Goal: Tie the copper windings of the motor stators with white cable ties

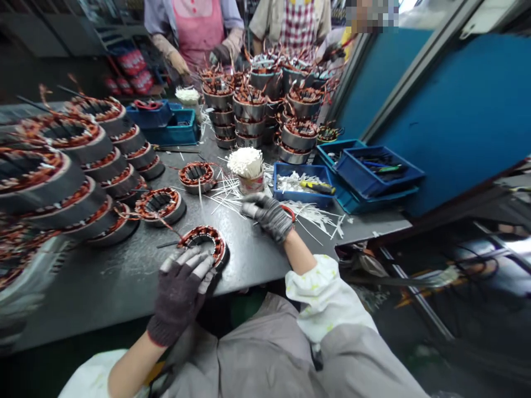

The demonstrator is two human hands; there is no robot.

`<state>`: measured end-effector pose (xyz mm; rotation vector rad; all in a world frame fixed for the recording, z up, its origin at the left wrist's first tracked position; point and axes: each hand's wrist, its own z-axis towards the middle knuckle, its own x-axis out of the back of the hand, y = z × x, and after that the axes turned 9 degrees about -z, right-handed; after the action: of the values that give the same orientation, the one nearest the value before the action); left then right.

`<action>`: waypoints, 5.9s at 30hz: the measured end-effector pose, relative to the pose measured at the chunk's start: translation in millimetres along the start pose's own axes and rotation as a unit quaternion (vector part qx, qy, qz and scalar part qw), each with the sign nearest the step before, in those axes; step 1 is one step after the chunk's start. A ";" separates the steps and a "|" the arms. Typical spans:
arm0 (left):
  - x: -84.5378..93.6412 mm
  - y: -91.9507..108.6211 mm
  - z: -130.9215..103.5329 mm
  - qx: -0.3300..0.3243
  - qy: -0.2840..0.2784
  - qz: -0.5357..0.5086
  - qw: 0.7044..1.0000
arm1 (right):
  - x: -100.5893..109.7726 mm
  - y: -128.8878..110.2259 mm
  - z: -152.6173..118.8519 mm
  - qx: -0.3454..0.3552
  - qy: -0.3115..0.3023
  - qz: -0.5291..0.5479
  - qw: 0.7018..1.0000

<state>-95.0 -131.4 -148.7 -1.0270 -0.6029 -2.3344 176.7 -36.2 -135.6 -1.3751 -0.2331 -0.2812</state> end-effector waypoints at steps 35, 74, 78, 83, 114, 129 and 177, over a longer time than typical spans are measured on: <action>-5.7 -6.0 12.4 0.081 -0.073 -0.028 0.994 | 4.2 -27.7 -133.6 0.207 -0.092 -0.009 0.974; -5.8 -3.4 15.5 0.083 -0.048 -0.037 0.995 | -24.9 -39.0 -159.2 0.237 -0.019 -0.203 0.950; -5.3 -4.2 15.0 0.099 -0.063 -0.046 0.992 | -22.0 -44.0 -158.8 0.243 -0.011 -0.219 0.945; -5.2 -3.7 14.7 0.096 -0.059 -0.044 0.993 | -22.5 -44.3 -159.6 0.248 -0.013 -0.234 0.940; -15.1 1.9 9.5 0.062 -0.038 0.030 0.997 | -72.7 -29.4 -101.4 -0.108 -0.099 -0.057 0.988; -11.4 -1.3 8.3 0.078 -0.052 0.005 0.996 | -84.7 -30.6 -106.0 -0.147 0.003 -0.140 0.979; -19.3 5.5 7.3 0.063 0.001 0.024 0.998 | -99.0 -42.8 -100.0 -0.169 0.059 -0.071 0.981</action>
<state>-76.5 -126.1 -157.9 -0.9714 -0.7073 -2.2243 69.0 -135.8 -146.1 -1.6739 -0.1899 -0.5389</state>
